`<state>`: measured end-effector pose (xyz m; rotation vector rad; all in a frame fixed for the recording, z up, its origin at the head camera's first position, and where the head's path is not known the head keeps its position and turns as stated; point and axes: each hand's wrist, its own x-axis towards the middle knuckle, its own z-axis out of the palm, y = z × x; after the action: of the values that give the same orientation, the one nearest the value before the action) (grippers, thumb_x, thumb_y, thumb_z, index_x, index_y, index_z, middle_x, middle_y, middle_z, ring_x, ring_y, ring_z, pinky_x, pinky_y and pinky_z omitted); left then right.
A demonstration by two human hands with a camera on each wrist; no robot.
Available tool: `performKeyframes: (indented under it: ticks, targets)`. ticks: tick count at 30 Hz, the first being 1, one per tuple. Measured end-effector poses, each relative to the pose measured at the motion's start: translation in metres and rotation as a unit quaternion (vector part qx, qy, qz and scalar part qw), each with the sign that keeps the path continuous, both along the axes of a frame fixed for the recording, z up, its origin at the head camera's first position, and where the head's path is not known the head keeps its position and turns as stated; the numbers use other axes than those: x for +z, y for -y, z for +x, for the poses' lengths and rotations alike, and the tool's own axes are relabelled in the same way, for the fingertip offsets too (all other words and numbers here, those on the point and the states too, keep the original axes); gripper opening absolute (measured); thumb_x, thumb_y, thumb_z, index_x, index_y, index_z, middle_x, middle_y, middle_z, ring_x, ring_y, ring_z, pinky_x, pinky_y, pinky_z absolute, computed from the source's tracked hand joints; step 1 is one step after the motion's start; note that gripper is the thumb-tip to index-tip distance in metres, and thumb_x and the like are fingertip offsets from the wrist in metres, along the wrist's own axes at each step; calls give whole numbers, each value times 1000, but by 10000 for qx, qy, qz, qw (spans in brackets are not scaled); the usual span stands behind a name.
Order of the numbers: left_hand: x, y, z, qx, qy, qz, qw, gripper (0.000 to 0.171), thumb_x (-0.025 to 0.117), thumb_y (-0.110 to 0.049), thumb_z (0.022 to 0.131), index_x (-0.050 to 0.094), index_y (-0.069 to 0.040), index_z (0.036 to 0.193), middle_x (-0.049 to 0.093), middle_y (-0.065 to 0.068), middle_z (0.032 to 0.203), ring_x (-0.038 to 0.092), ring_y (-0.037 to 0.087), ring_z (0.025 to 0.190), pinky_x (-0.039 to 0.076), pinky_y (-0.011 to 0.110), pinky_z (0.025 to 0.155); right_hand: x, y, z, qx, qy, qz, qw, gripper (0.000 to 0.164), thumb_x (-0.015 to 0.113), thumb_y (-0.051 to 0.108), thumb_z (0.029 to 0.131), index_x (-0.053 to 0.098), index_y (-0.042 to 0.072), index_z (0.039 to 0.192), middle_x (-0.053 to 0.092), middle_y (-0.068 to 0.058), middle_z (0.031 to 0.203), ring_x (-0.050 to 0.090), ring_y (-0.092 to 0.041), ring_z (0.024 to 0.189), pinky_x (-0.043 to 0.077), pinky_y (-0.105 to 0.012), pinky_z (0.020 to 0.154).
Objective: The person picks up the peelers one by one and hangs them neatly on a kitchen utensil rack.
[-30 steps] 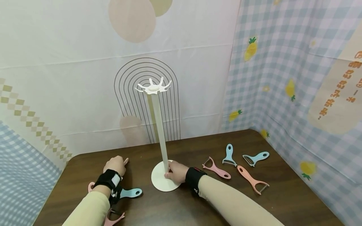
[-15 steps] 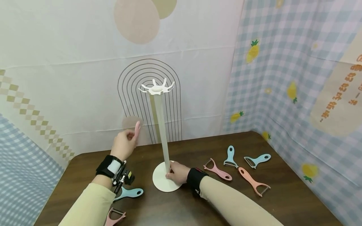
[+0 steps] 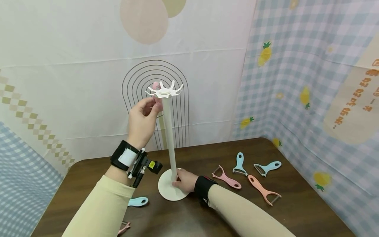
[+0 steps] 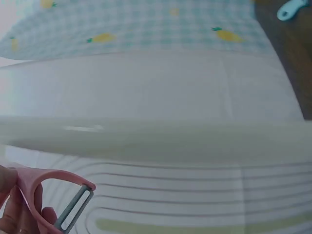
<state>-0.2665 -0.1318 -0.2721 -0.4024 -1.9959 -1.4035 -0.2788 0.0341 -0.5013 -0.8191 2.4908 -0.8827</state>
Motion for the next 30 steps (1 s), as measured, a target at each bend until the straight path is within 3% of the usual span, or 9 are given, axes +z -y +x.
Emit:
performKeyframes:
  ticks: [4,9,14,21,27,30]
  targets:
    - [9,-3,-1,-144,-43,129,9998,22,60,-16,98,63,0,112,67,11,100,64,22,85,48,22,71,0,1,1,17,-27,31,10000,37,63,21,96,51,4,126,53,-8,108,54,-13,93,45,-30,84]
    - [13,-4,1,-196,48,197,9996,21,57,-8,98,60,4,114,66,16,102,64,20,86,47,21,71,-3,1,0,30,-39,35,10000,35,63,21,95,51,5,124,52,-6,104,53,-12,90,45,-29,83]
    - [12,-4,-1,-205,45,179,9996,21,59,-13,98,62,2,113,67,13,101,62,14,83,48,22,72,-3,2,-1,-38,76,-23,10000,39,63,21,95,50,5,129,53,-7,112,54,-13,95,45,-30,86]
    - [13,-5,-3,-229,41,161,9996,23,60,-19,98,63,-1,111,67,9,99,62,22,83,48,24,69,0,2,1,-117,223,-37,9997,40,64,20,95,49,6,130,52,-8,117,54,-13,97,46,-33,89]
    - [12,-6,-4,-213,76,88,9997,22,60,-18,98,63,-1,111,67,8,97,60,17,78,44,23,63,-3,3,-1,-84,200,-83,9997,37,64,19,95,50,5,126,52,-7,113,55,-13,94,46,-32,88]
    - [12,-7,-4,-225,81,77,9997,22,60,-18,98,63,-1,111,67,8,98,61,23,80,44,23,63,-4,2,-2,-65,169,-101,9998,35,64,19,95,51,6,125,52,-6,111,55,-12,94,46,-31,87]
